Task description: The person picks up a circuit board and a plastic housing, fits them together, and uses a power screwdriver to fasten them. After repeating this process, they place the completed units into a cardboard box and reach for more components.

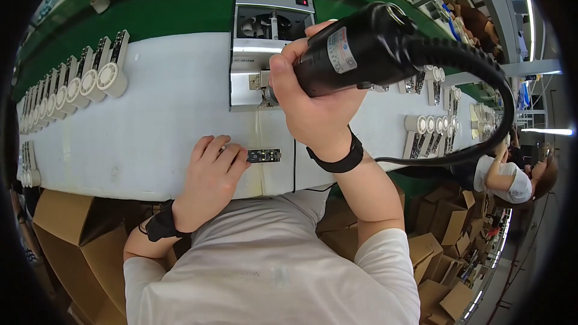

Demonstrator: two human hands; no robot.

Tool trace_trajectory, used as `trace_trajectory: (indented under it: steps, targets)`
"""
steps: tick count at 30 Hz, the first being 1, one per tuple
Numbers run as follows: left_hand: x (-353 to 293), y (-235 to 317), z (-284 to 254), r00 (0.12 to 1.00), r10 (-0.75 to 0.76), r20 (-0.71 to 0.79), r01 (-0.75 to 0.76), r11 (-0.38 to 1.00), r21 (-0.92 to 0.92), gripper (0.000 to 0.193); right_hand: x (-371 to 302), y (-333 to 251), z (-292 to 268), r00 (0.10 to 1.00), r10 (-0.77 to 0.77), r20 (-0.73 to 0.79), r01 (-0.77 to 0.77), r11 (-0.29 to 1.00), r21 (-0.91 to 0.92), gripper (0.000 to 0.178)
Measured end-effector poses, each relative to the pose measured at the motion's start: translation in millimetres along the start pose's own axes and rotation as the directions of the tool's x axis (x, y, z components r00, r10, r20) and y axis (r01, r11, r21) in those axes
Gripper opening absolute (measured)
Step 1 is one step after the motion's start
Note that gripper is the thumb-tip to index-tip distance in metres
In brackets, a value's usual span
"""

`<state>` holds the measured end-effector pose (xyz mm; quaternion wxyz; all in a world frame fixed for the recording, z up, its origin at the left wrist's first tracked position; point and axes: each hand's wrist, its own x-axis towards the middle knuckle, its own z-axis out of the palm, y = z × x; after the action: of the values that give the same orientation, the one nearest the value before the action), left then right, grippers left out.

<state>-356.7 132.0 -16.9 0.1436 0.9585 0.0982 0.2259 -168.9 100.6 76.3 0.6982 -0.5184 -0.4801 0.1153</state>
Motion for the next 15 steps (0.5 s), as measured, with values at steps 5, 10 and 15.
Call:
trace_trajectory:
  steps: [5,10,15]
  targets:
    - [0,0,1,1.0,-0.007,-0.017,0.006,1.0,-0.025,0.025,3,1,0,0.996,0.086,0.003,-0.086,0.996,-0.006,0.035]
    - [1,0,3,0.999,-0.029,-0.037,0.027,0.998,-0.065,0.027,-15,-5,-7,0.987,0.154,-0.041,-0.153,0.988,0.029,0.041]
    - [8,4,-1,1.0,-0.031,0.003,0.031,0.999,-0.023,0.028,-53,-21,-29,0.987,0.144,-0.065,-0.143,0.989,0.026,0.045]
